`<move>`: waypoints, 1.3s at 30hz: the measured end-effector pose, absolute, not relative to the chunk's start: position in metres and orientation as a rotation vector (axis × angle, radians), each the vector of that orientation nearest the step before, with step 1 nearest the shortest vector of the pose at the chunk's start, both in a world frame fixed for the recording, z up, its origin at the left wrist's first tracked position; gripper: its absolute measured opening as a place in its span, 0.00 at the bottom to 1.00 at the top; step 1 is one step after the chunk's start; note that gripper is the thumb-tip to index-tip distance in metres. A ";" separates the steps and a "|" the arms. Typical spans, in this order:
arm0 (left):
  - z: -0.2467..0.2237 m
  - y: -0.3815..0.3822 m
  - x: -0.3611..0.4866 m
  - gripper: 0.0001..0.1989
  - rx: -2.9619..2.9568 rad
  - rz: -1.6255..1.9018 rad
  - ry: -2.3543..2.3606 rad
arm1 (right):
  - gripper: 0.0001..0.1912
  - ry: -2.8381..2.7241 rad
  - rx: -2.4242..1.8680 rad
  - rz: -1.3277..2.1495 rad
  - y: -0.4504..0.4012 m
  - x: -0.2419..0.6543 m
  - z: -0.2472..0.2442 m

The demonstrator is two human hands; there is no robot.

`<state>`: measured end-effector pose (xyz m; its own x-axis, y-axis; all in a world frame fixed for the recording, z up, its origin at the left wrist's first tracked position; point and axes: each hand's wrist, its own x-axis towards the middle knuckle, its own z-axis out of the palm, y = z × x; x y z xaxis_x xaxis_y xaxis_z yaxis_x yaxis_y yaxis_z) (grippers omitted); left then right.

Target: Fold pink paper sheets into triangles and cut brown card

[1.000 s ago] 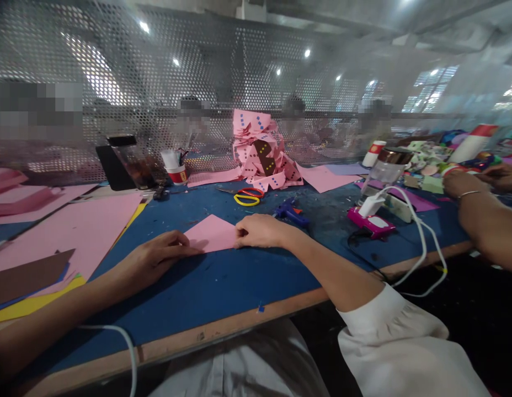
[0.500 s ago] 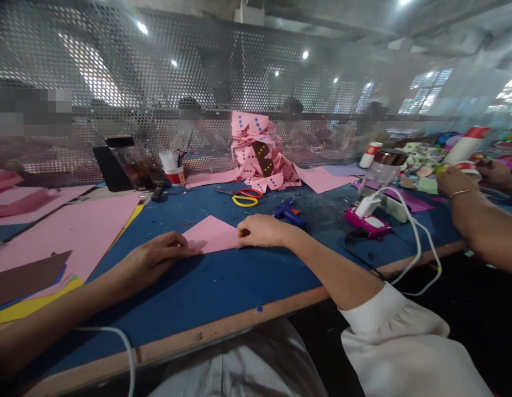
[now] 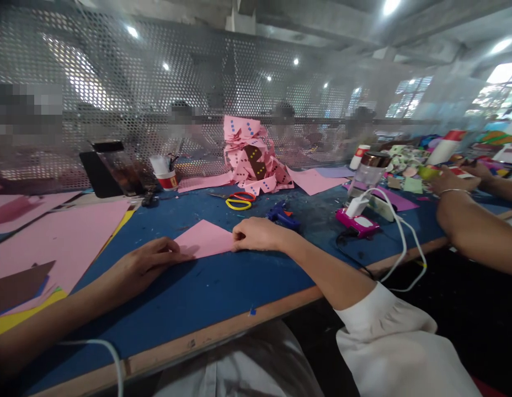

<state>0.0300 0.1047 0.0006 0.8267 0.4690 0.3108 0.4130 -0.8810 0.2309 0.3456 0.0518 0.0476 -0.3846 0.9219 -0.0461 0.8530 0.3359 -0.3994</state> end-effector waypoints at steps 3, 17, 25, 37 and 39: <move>0.002 0.104 0.030 0.21 2.860 0.531 0.689 | 0.08 -2.399 -1.628 0.563 0.051 0.347 0.049; -0.001 0.106 0.028 0.20 2.832 0.535 0.682 | 0.10 -2.431 -1.616 0.600 0.054 0.359 0.052; 0.001 0.105 0.030 0.19 2.833 0.530 0.682 | 0.10 -2.445 -1.591 0.661 0.057 0.366 0.051; 0.002 0.105 0.030 0.20 2.832 0.528 0.693 | 0.10 -2.436 -1.622 0.725 0.059 0.375 0.052; 0.003 0.104 0.030 0.19 2.832 0.528 0.691 | 0.10 -2.432 -1.647 0.757 0.059 0.378 0.053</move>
